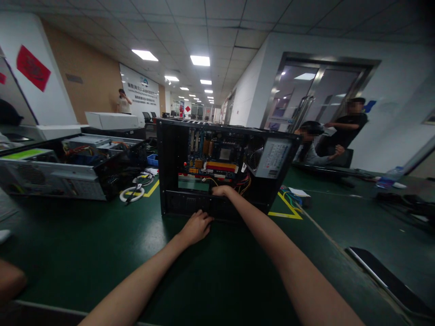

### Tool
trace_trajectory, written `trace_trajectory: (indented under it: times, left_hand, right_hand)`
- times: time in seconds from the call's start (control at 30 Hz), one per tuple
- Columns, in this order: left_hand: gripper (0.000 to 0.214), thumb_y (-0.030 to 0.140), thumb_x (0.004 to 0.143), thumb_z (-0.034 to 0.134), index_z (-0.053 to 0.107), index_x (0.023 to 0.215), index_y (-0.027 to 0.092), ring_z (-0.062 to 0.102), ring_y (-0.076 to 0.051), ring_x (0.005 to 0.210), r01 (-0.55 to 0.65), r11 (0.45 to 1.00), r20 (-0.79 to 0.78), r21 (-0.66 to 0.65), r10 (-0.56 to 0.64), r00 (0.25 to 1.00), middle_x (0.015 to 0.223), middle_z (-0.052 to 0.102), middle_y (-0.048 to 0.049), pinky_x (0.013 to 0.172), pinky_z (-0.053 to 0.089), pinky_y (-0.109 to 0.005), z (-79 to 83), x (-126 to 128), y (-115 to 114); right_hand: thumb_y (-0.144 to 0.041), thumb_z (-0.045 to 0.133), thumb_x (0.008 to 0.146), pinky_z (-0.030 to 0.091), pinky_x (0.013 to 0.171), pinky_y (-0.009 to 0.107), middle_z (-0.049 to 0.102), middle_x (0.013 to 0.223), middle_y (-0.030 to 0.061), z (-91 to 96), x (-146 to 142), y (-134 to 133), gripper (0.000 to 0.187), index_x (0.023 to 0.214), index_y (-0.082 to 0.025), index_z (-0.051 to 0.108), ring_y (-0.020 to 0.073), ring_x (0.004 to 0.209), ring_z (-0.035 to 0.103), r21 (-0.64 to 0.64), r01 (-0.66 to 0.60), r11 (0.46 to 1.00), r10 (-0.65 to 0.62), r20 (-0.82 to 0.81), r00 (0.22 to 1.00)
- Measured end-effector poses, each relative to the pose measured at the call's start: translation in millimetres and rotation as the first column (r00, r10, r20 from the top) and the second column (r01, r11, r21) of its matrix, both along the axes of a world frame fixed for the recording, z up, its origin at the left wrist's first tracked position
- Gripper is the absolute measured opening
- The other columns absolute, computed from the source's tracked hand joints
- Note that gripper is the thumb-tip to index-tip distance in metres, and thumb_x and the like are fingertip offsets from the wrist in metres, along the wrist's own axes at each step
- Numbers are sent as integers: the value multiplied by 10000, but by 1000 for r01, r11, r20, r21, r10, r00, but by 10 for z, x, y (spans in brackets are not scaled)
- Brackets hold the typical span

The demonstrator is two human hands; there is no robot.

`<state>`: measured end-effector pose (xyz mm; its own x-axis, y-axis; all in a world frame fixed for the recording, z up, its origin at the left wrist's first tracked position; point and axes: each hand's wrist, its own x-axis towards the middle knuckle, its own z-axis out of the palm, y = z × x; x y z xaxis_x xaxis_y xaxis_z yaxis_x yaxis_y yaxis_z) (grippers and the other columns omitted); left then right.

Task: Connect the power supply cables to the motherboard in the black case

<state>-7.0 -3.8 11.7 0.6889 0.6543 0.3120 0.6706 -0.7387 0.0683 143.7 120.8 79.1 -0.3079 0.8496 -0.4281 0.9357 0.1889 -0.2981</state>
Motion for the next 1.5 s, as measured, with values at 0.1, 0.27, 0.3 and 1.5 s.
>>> trace_trajectory:
  times: [0.1,0.27,0.3,1.5]
  left_hand:
    - [305,173,797,455,503,1098,194,455,-207,935,1,1000,-1,-5,-1,1000,962,532,-63,845,363,-343,3,2,5]
    - [327,171,786,471,490,1112,202,450,-210,941,3,1000,-4,-17,-3,1000,964,529,-61,836,364,-341,16,0,2]
    - [327,173,786,472,491,1111,202,451,-211,938,1,1000,-6,-18,-1,1000,961,529,-62,834,364,-342,18,1,0]
    - [322,174,794,463,491,1113,201,448,-206,935,5,1000,3,-28,-5,1000,952,524,-61,825,377,-332,5,-5,12]
  right_hand:
    - [-101,528,677,453,597,219,645,864,102,16,6,-44,254,911,-65,622,160,703,603,-2,5,1000,-5,-46,999]
    - [-113,510,711,399,480,194,631,762,83,72,28,-69,150,805,-65,616,116,553,545,28,36,999,-35,-55,998]
    - [-138,512,725,383,462,189,621,721,71,83,38,-72,128,770,-70,610,104,523,523,59,53,997,-50,-59,997]
    - [-92,338,864,377,377,118,432,571,-35,271,330,-236,139,761,-167,394,32,401,413,-701,422,575,-742,-664,-91]
